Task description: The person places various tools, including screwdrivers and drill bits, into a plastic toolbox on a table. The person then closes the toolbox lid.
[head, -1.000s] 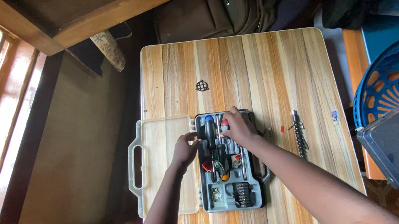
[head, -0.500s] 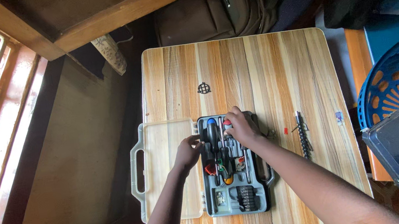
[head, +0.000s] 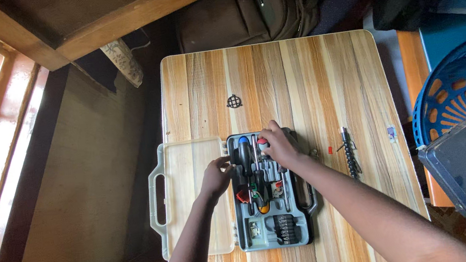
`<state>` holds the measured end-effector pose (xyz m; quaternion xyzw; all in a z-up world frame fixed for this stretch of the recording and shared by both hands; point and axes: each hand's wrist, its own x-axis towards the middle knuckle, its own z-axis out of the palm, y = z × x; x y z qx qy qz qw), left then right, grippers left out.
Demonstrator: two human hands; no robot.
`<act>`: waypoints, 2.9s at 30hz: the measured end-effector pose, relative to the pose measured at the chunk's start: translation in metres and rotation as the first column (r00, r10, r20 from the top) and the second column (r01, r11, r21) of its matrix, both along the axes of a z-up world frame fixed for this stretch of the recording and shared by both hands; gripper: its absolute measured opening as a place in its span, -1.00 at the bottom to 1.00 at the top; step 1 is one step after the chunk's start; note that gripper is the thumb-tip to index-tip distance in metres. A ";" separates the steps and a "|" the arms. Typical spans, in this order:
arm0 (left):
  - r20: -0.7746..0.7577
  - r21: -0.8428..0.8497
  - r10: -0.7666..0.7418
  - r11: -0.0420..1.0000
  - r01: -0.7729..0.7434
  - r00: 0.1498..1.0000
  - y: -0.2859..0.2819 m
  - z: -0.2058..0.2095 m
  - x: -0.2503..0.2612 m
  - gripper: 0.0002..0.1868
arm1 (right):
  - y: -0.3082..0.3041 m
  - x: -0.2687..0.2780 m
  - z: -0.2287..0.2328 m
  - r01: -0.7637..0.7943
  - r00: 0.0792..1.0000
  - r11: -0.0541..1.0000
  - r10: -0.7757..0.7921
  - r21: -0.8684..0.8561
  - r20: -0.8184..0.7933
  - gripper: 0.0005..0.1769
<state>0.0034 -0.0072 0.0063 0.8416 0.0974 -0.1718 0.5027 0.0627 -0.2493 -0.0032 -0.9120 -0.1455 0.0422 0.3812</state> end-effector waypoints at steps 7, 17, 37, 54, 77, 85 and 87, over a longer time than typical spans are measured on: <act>0.042 0.049 -0.001 0.999 -0.001 0.999 -0.001 -0.004 -0.001 -0.58 | 0.004 -0.004 0.030 0.005 1.000 0.997 -0.004 -0.078 0.007 -0.52; 0.080 0.034 0.062 0.997 -0.065 0.995 -0.008 0.011 -0.017 -0.57 | -0.058 0.012 0.044 0.179 0.957 0.981 -0.154 0.080 -0.245 -0.83; 0.108 -0.002 0.456 0.889 -0.458 0.884 -0.042 0.032 -0.073 -0.69 | -0.120 -0.057 0.031 -0.027 1.000 0.970 0.024 -0.240 -0.015 -0.64; 0.112 0.033 0.293 0.954 -0.298 0.950 -0.019 0.016 -0.060 -0.72 | -0.112 -0.055 0.045 0.325 0.886 0.923 -0.374 -0.206 -0.274 -0.83; 0.394 0.242 -0.193 0.965 0.101 0.899 -0.215 0.084 -0.014 -0.62 | -0.195 -0.086 0.044 0.378 0.926 0.913 -0.374 -0.152 0.057 -0.33; 0.168 0.365 -0.474 0.844 0.392 0.865 -0.304 0.047 0.008 -0.53 | -0.239 -0.070 -0.010 0.328 0.933 0.936 -0.343 -0.130 -0.113 -0.13; 0.115 0.399 -0.503 0.813 0.424 0.857 -0.315 0.038 0.007 -0.53 | -0.239 -0.070 -0.020 0.345 0.924 0.933 -0.357 -0.106 -0.134 -0.18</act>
